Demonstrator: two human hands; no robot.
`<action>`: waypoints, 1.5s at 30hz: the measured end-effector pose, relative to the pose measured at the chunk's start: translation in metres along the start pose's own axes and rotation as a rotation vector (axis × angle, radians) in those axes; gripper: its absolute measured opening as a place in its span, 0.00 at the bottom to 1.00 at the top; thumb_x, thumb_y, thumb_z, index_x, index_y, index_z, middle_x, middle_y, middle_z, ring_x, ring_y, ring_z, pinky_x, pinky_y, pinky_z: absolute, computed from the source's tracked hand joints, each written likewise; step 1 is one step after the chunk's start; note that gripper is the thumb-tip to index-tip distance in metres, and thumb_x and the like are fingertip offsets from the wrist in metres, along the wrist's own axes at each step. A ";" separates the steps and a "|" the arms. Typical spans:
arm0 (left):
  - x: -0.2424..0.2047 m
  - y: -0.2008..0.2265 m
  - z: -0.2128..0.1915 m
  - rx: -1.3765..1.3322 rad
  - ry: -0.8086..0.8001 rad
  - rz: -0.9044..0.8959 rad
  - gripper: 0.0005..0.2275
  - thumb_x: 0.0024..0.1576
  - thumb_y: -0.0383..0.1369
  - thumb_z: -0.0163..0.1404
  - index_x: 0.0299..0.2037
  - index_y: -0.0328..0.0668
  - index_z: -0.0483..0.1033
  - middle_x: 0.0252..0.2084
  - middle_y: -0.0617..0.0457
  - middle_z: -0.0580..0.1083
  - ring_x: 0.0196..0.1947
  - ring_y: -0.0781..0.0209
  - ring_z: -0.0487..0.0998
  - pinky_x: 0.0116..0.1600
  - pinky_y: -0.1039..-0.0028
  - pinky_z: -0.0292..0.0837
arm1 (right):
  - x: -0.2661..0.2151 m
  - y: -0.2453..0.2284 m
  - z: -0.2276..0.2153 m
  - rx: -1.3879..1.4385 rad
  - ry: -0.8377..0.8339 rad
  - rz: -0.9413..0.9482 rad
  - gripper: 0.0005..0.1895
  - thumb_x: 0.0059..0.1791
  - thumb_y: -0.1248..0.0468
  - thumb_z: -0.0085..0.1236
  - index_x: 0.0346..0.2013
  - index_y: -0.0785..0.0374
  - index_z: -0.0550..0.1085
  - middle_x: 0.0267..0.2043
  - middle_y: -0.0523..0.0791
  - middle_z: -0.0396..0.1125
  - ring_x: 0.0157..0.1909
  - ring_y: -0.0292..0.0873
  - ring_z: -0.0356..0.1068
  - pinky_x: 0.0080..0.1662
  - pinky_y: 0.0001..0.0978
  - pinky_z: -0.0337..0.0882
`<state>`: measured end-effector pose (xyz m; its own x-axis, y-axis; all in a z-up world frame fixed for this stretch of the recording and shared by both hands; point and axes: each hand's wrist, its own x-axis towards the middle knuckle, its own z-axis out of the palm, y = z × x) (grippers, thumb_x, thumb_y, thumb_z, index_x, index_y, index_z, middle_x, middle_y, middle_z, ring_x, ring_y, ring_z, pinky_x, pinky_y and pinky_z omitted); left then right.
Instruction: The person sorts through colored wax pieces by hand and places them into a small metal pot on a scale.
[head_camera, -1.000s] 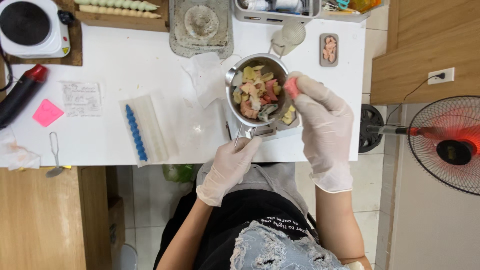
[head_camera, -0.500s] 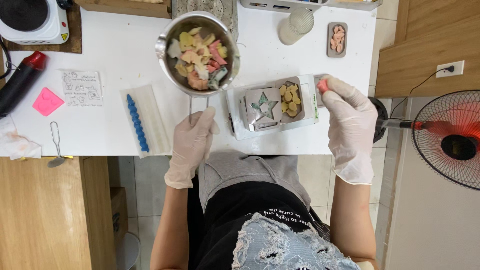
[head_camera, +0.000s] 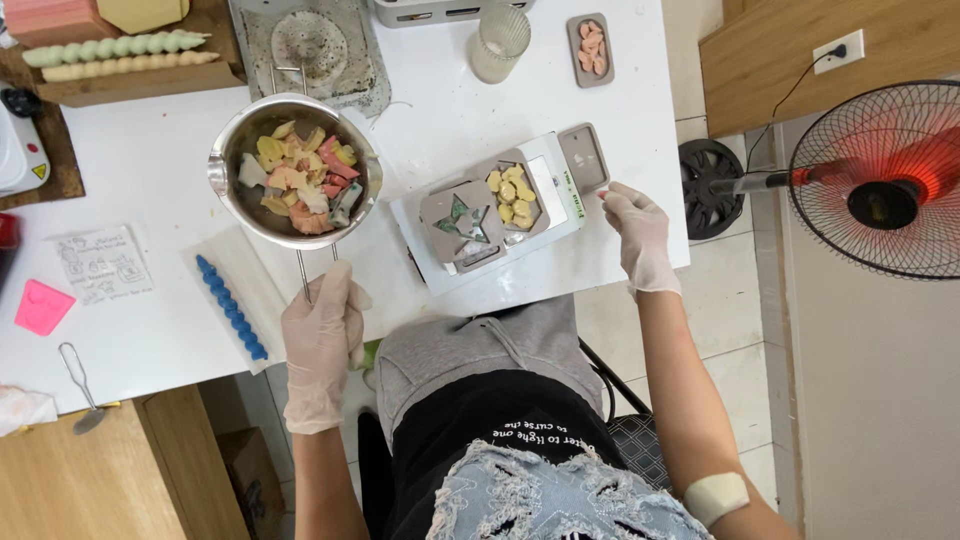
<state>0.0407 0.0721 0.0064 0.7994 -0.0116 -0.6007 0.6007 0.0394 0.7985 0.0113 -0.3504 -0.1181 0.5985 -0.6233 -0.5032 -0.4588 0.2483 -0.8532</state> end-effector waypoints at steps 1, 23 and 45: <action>0.000 0.001 0.001 0.008 0.001 -0.004 0.20 0.63 0.47 0.49 0.26 0.38 0.72 0.11 0.62 0.56 0.09 0.72 0.51 0.15 0.77 0.48 | 0.009 0.004 0.003 -0.072 -0.005 -0.023 0.16 0.48 0.67 0.63 0.50 0.70 0.78 0.44 0.46 0.76 0.42 0.34 0.71 0.49 0.25 0.72; 0.006 0.006 0.030 0.044 -0.026 -0.076 0.20 0.62 0.46 0.49 0.25 0.36 0.72 0.10 0.60 0.56 0.08 0.69 0.52 0.15 0.76 0.49 | 0.176 -0.051 0.055 -0.024 -0.039 -0.102 0.16 0.44 0.70 0.67 0.47 0.63 0.80 0.41 0.41 0.78 0.39 0.31 0.74 0.43 0.22 0.73; 0.029 0.013 0.037 0.071 -0.017 -0.181 0.20 0.61 0.47 0.50 0.25 0.37 0.72 0.10 0.60 0.58 0.09 0.71 0.52 0.15 0.77 0.50 | 0.086 -0.023 0.026 -0.110 0.009 -0.001 0.07 0.49 0.62 0.64 0.35 0.62 0.83 0.35 0.39 0.77 0.34 0.28 0.69 0.40 0.20 0.67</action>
<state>0.0719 0.0349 0.0011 0.6783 -0.0293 -0.7342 0.7333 -0.0356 0.6790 0.0901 -0.3902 -0.1451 0.5931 -0.6304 -0.5008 -0.5277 0.1654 -0.8331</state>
